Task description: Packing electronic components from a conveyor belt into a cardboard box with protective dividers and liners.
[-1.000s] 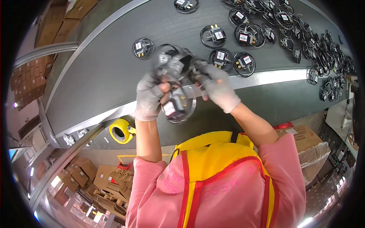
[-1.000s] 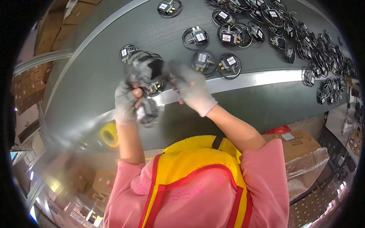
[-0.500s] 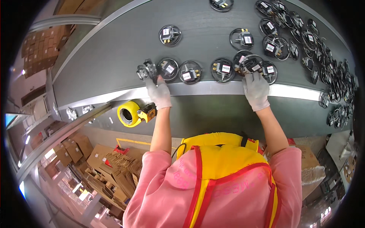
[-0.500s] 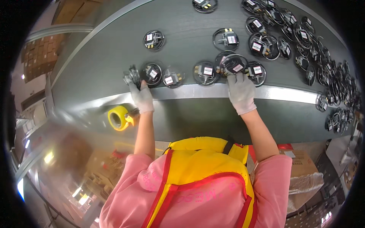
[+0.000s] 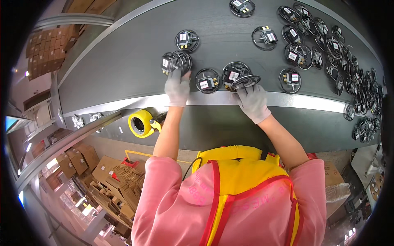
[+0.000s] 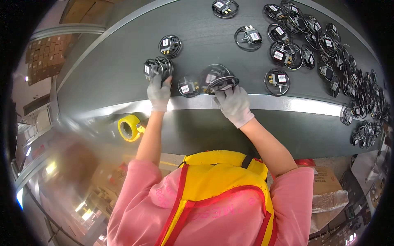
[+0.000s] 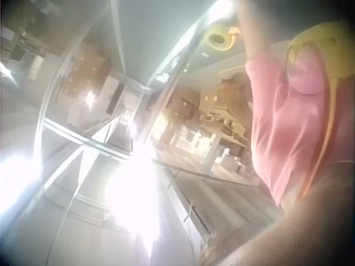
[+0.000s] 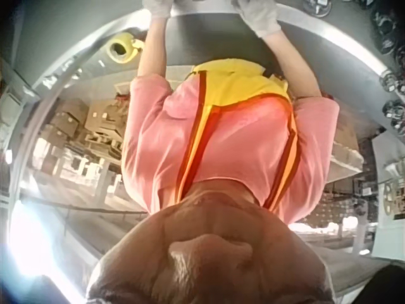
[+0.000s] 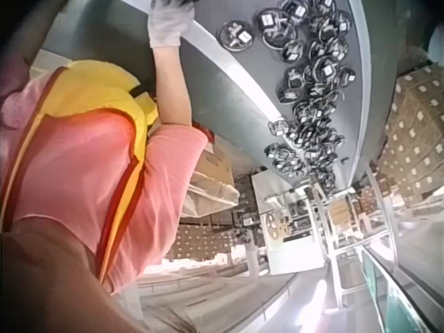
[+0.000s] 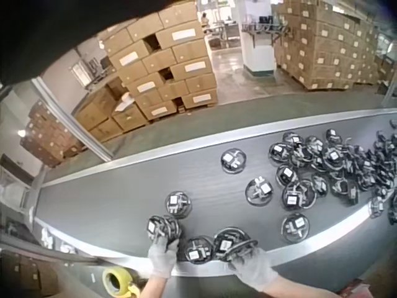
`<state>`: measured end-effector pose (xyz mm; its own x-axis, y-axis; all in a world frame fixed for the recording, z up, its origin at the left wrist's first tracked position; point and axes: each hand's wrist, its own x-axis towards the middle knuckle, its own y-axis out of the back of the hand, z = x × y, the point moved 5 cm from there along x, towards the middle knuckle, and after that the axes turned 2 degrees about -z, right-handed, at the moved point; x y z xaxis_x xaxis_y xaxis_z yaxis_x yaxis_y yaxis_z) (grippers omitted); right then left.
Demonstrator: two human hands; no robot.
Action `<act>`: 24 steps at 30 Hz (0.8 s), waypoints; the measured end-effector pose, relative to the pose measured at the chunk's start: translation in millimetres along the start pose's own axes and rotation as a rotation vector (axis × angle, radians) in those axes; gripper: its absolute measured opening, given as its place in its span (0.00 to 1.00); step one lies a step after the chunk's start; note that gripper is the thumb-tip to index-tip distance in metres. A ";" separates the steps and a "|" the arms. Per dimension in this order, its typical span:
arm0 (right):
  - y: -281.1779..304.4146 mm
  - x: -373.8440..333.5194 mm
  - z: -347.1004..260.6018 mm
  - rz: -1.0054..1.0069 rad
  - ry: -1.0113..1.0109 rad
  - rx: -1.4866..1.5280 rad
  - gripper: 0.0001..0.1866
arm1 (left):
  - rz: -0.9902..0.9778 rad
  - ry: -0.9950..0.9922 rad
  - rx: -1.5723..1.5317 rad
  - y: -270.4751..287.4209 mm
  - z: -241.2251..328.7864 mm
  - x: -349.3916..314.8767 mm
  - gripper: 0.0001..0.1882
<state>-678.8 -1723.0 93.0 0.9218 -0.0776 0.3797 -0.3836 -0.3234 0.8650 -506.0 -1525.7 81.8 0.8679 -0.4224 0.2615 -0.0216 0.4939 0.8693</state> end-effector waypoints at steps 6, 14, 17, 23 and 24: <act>-12.2 2.4 8.4 -0.078 0.083 -0.155 0.13 | -0.238 -0.395 0.018 -20.1 52.7 15.7 0.08; 13.2 0.7 29.5 -0.155 -0.237 0.025 0.11 | -0.430 -0.331 0.227 -38.2 51.3 29.5 0.11; 26.6 1.4 54.7 0.039 -0.623 0.534 0.10 | -0.186 0.005 0.014 -43.6 42.8 31.4 0.15; 71.5 43.6 93.6 0.258 -0.918 0.860 0.09 | -0.090 0.831 -0.978 -42.1 65.1 5.9 0.09; 73.1 51.4 101.3 0.307 -0.854 0.704 0.10 | -0.056 0.829 -1.068 -37.0 66.8 1.6 0.07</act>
<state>-653.8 -1846.1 142.5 0.6351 -0.7716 -0.0357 -0.7304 -0.6150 0.2971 -537.0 -1595.5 78.1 0.9045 -0.0694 -0.4209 0.0871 0.9959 0.0231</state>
